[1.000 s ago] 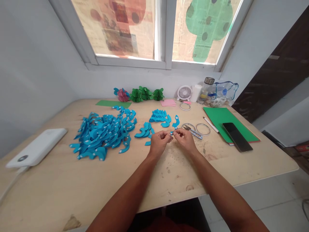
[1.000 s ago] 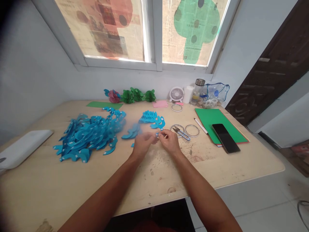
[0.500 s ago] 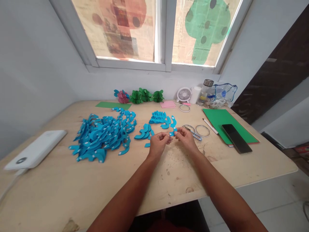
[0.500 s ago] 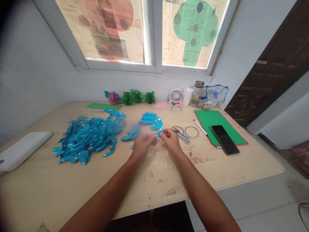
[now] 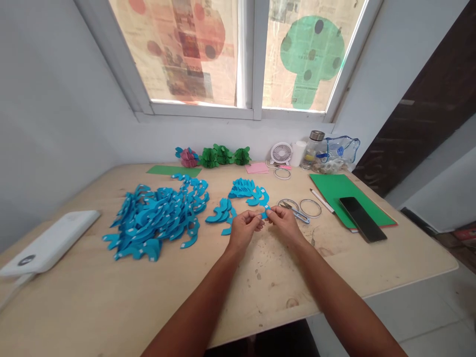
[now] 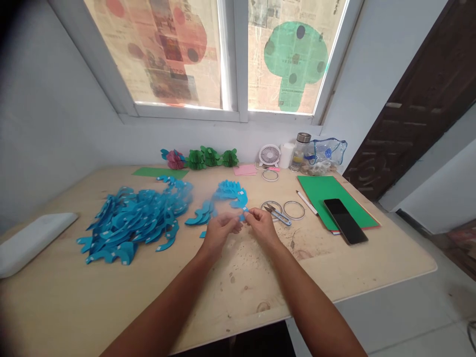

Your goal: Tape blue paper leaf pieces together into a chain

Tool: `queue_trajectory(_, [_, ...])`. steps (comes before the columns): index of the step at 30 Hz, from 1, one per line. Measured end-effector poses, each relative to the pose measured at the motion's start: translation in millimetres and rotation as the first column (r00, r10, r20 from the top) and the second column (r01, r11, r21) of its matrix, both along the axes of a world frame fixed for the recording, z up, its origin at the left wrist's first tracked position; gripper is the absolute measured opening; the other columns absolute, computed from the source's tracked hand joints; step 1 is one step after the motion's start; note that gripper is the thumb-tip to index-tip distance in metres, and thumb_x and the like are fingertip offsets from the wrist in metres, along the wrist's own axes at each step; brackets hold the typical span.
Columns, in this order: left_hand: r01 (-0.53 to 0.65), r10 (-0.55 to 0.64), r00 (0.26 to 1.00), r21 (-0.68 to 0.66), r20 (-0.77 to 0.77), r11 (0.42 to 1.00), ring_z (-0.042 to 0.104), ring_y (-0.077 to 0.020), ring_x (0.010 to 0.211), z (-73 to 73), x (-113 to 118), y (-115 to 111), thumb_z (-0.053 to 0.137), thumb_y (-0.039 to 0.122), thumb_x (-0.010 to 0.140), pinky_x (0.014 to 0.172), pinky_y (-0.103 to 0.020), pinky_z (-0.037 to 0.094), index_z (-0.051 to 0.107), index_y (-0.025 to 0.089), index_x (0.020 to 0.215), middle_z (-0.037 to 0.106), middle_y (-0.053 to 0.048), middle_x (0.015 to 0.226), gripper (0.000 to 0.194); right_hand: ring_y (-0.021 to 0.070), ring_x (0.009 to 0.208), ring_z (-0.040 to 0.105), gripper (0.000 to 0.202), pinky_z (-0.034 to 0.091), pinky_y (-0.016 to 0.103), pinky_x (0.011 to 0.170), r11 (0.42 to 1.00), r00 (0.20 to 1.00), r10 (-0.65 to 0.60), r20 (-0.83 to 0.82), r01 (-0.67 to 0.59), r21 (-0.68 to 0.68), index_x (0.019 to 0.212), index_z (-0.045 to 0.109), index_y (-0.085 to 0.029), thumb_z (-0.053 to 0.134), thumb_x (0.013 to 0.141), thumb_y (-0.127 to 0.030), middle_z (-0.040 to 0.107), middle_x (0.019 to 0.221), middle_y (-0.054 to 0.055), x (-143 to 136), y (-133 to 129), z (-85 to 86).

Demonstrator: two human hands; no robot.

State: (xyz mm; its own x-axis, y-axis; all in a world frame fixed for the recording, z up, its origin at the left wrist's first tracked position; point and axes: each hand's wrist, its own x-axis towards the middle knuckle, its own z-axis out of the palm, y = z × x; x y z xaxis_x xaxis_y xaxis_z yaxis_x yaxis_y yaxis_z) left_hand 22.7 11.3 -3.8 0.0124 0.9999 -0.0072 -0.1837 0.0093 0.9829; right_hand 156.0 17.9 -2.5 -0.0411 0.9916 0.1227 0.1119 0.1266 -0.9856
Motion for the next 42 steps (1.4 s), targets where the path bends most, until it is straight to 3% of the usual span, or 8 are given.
queue_trajectory(10, [-0.024, 0.024, 1.000, 0.002, 0.009, 1.000, 0.058, -0.0116, 0.057, -1.4, -1, 2, 0.066, 0.032, 0.064, 0.052, -0.022, 0.044, 0.061, 0.014, 0.087, 0.065, -0.003, 0.068, 0.030, 0.0093, 0.050, 0.039, 0.029, 0.030, 0.022, 0.049, 0.995, 0.984, -0.077, 0.163, 0.066, 0.073, 0.057, 0.055, -0.016, 0.056, 0.072, -0.041, 0.047, 0.051, -0.003, 2, 2, -5.7])
queue_trajectory(17, [-0.082, 0.081, 0.996, 0.034, 0.048, 0.996, 0.062, -0.0151, 0.070, -0.1, -2, 5, 0.068, 0.034, 0.061, 0.057, -0.023, 0.047, 0.054, 0.015, 0.107, 0.066, -0.004, 0.079, 0.052, 0.0095, 0.052, 0.040, 0.025, 0.027, 0.022, 0.050, 0.971, 0.864, -0.159, 0.477, 0.049, 0.235, 0.055, 0.050, -0.017, 0.056, 0.073, -0.035, 0.047, 0.052, -0.003, -5, -7, -2.5])
queue_trajectory(21, [-0.074, 0.075, 0.993, -0.017, 0.091, 0.997, 0.061, -0.0149, 0.069, -3.0, -2, 7, 0.069, 0.032, 0.058, 0.059, -0.025, 0.048, 0.053, 0.014, 0.109, 0.065, -0.003, 0.074, 0.057, 0.0113, 0.057, 0.044, 0.025, 0.029, 0.022, 0.054, 0.960, 0.810, -0.133, 0.571, -0.039, 0.278, 0.053, 0.049, -0.018, 0.057, 0.073, -0.031, 0.050, 0.056, -0.001, -6, -7, -2.6])
queue_trajectory(29, [-0.029, 0.045, 0.976, -0.077, 0.211, 0.997, 0.058, -0.0128, 0.060, -6.1, -7, 10, 0.064, 0.025, 0.056, 0.058, -0.025, 0.047, 0.058, 0.012, 0.095, 0.063, -0.002, 0.071, 0.042, 0.0110, 0.056, 0.045, 0.024, 0.031, 0.022, 0.054, 0.958, 0.843, -0.047, 0.536, -0.115, 0.264, 0.059, 0.056, -0.018, 0.057, 0.076, -0.035, 0.054, 0.058, -0.001, -8, -7, -3.6])
queue_trajectory(32, [-0.100, 0.101, 0.993, -0.010, 0.060, 0.995, 0.053, -0.0109, 0.053, -6.7, -8, 9, 0.063, 0.025, 0.058, 0.053, -0.023, 0.043, 0.059, 0.013, 0.090, 0.058, 0.002, 0.062, 0.035, 0.0131, 0.061, 0.049, 0.029, 0.034, 0.024, 0.058, 0.959, 0.824, -0.151, 0.547, -0.012, 0.284, 0.065, 0.060, -0.018, 0.048, 0.082, -0.039, 0.058, 0.064, 0.001, 5, -5, 2.7])
queue_trajectory(35, [-0.092, 0.115, 0.962, 0.101, -0.249, 0.991, 0.050, -0.0115, 0.050, -7.6, -9, 7, 0.058, 0.024, 0.063, 0.051, -0.023, 0.039, 0.061, 0.016, 0.090, 0.053, 0.004, 0.057, 0.029, 0.0176, 0.075, 0.052, 0.022, 0.035, 0.027, 0.070, 0.921, 0.644, -0.383, 0.662, 0.211, 0.327, 0.074, 0.063, -0.018, 0.048, 0.082, -0.032, 0.062, 0.075, 0.005, 29, 1, 7.3])
queue_trajectory(39, [0.026, 0.100, 0.784, 0.193, -0.613, 0.981, 0.052, -0.0138, 0.053, -7.4, -9, 3, 0.053, 0.019, 0.066, 0.052, -0.023, 0.036, 0.062, 0.021, 0.090, 0.055, 0.004, 0.055, 0.026, 0.0238, 0.093, 0.049, 0.019, 0.033, 0.032, 0.079, 0.890, 0.359, -0.411, 0.838, 0.355, 0.285, 0.089, 0.065, -0.017, 0.053, 0.079, -0.027, 0.064, 0.090, 0.010, 57, 7, 4.6])
queue_trajectory(42, [0.072, 0.110, 0.660, 0.209, -0.743, 0.975, 0.055, -0.0157, 0.054, -6.5, -9, 1, 0.053, 0.021, 0.069, 0.051, -0.023, 0.034, 0.060, 0.023, 0.096, 0.059, 0.003, 0.058, 0.028, 0.0243, 0.095, 0.048, 0.023, 0.032, 0.034, 0.079, 0.896, 0.283, -0.349, 0.893, 0.380, 0.230, 0.094, 0.066, -0.017, 0.054, 0.078, -0.028, 0.063, 0.095, 0.011, 63, 10, 0.1])
